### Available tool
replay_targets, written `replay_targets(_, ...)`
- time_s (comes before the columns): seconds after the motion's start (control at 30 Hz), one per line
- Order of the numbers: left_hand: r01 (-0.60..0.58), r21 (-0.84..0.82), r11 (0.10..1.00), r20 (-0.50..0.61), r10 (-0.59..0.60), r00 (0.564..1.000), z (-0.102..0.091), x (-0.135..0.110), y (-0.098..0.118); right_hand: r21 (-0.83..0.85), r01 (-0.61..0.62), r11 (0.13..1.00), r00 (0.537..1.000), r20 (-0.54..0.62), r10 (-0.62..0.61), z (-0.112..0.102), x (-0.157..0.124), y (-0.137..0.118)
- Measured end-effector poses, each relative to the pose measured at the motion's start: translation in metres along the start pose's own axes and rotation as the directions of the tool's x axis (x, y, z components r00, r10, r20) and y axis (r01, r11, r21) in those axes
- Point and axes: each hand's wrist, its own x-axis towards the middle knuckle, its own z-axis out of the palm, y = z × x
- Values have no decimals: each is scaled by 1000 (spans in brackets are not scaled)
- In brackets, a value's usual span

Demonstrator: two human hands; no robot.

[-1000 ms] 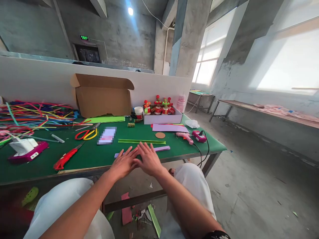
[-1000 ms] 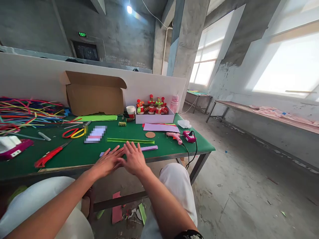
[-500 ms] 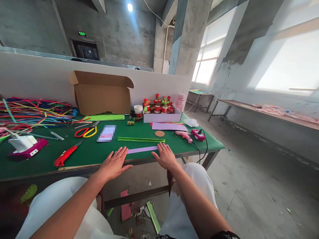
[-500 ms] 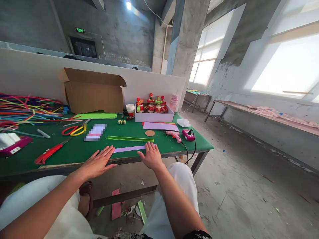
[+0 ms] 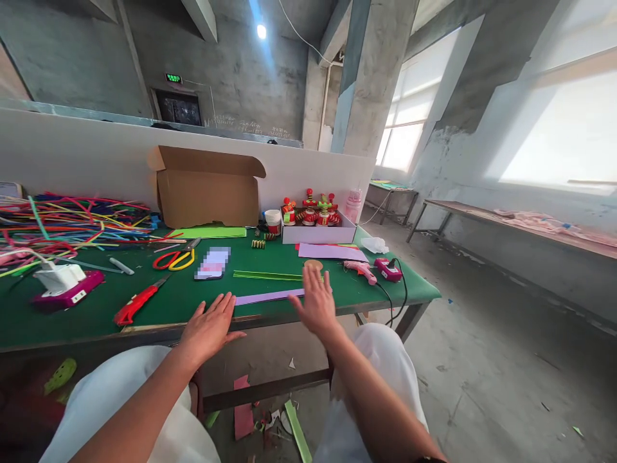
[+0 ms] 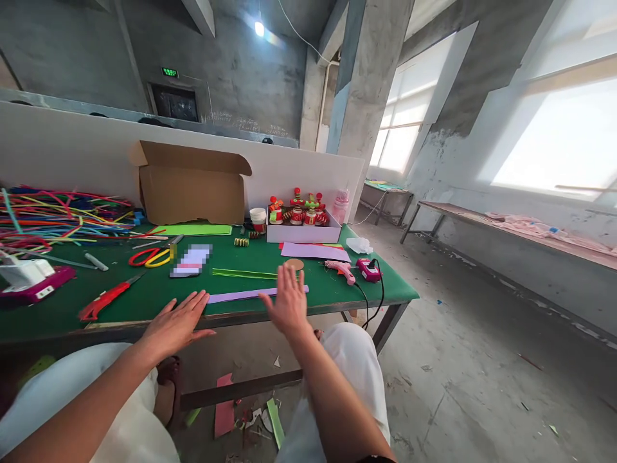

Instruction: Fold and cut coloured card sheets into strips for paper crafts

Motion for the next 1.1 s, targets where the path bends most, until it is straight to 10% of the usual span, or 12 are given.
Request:
replay_targets(0.13, -5, 11, 1000, 0, 5, 1000, 1, 0, -3, 146, 353, 924, 924, 99, -369, 22, 5, -61)
replay_targets(0.3, -11, 21, 1000, 29, 11, 1000, -2, -3, -6, 252, 354, 901, 879, 239, -412, 46, 15, -93)
replay_targets(0.8, 12, -5, 1000, 70, -11, 997, -14, -2, 2, 51, 54, 997, 922, 381, -70, -6, -6, 39)
replay_targets(1.1, 36, -15, 999, 61, -35, 998, -20, -4, -2, -114, -63, 991, 933, 345, 100, -11, -16, 49)
